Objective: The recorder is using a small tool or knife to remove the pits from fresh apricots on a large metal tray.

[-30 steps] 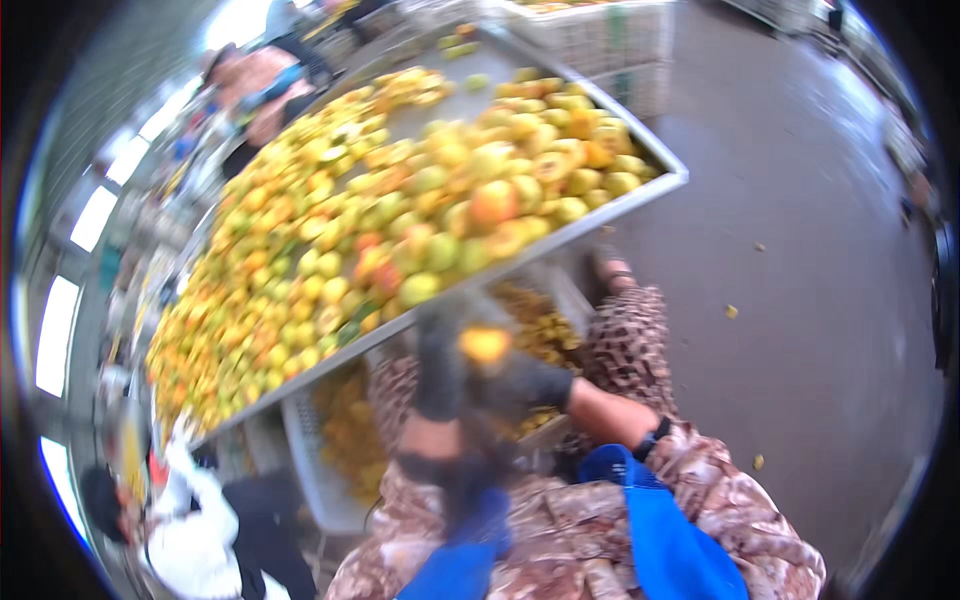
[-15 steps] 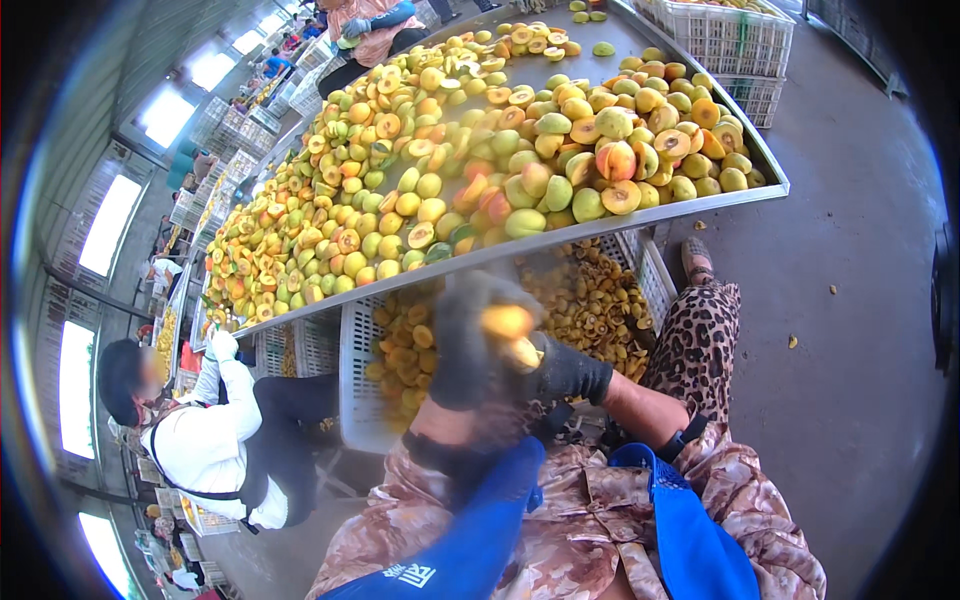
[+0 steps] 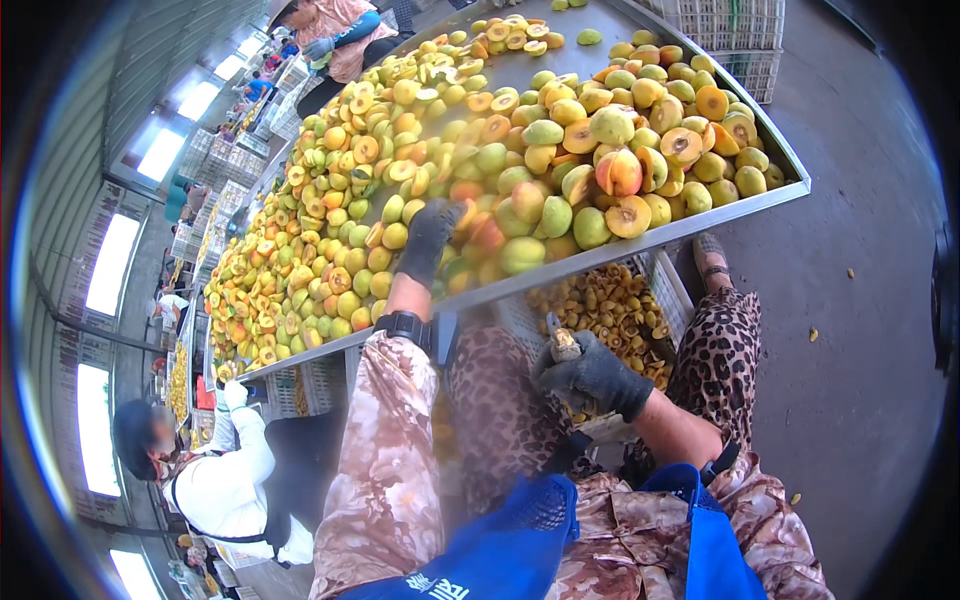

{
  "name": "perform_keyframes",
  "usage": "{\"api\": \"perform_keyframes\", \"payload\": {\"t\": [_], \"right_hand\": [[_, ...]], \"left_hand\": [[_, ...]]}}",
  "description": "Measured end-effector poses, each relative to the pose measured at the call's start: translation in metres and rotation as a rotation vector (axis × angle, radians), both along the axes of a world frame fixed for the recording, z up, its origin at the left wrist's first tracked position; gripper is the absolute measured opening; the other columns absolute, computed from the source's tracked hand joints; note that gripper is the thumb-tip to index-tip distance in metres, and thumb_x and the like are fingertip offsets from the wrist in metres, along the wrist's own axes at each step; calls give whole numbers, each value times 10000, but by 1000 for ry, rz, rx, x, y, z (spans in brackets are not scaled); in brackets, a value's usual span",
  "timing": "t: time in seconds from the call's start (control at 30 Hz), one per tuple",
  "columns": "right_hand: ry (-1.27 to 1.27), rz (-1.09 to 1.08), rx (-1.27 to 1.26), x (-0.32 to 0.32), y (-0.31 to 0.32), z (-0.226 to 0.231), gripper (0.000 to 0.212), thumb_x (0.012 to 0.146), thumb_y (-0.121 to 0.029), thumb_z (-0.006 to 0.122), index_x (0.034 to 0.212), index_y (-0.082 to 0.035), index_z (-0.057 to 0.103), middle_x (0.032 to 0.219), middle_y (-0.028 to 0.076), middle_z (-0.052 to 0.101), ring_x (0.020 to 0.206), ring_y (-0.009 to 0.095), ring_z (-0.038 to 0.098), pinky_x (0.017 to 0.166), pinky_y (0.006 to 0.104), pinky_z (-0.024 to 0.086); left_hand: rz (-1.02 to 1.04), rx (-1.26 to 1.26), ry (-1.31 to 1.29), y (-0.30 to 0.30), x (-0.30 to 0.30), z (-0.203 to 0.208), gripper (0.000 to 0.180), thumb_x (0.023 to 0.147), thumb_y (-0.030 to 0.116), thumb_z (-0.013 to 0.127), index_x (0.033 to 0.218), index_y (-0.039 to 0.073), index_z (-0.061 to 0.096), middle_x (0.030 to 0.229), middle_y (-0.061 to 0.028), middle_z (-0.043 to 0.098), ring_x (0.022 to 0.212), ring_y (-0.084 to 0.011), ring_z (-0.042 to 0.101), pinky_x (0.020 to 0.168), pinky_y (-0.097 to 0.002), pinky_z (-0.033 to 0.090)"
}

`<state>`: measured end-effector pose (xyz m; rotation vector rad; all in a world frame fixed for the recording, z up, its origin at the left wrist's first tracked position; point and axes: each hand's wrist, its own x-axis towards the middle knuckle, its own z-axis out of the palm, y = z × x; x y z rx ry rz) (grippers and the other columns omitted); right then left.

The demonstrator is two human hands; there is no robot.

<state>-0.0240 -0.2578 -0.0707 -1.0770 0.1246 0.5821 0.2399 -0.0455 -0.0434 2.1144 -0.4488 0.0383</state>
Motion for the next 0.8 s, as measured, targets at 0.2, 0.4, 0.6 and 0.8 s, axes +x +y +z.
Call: {"api": "perform_keyframes", "payload": {"t": [0.2, 0.4, 0.6, 0.8], "right_hand": [[-191, -71, -65, 9, -5, 3, 117, 743, -81, 704, 824, 3, 704, 734, 11, 664, 677, 88, 608, 641, 248, 497], [-298, -174, -157, 4, 4, 6, 149, 782, -74, 688, 920, -19, 702, 789, 7, 679, 692, 98, 618, 660, 273, 513], [-73, -494, 359, -1, 1, 5, 212, 832, -110, 670, 1023, -20, 656, 761, 2, 622, 642, 114, 602, 589, 278, 489], [94, -279, 588, -5, -15, 7, 207, 866, -209, 676, 977, -36, 649, 712, 4, 578, 563, 115, 533, 490, 254, 429]], "left_hand": [[-4, 4, 329, -20, -7, 10, 360, 777, 180, 810, 1057, 24, 648, 926, -38, 640, 806, -86, 576, 698, -271, 495], [-33, 162, -341, -38, -99, 30, 551, 758, 97, 800, 1237, -14, 552, 1111, -84, 636, 998, -163, 612, 871, -306, 517], [-310, 86, -16, -59, -207, 30, 697, 740, 114, 783, 1361, -10, 489, 1308, -140, 580, 1211, -225, 553, 1028, -344, 438], [-238, -292, 237, -72, -245, 46, 439, 1022, 264, 494, 1335, -41, 540, 1274, -116, 617, 1214, -157, 536, 1003, -281, 441]]}}
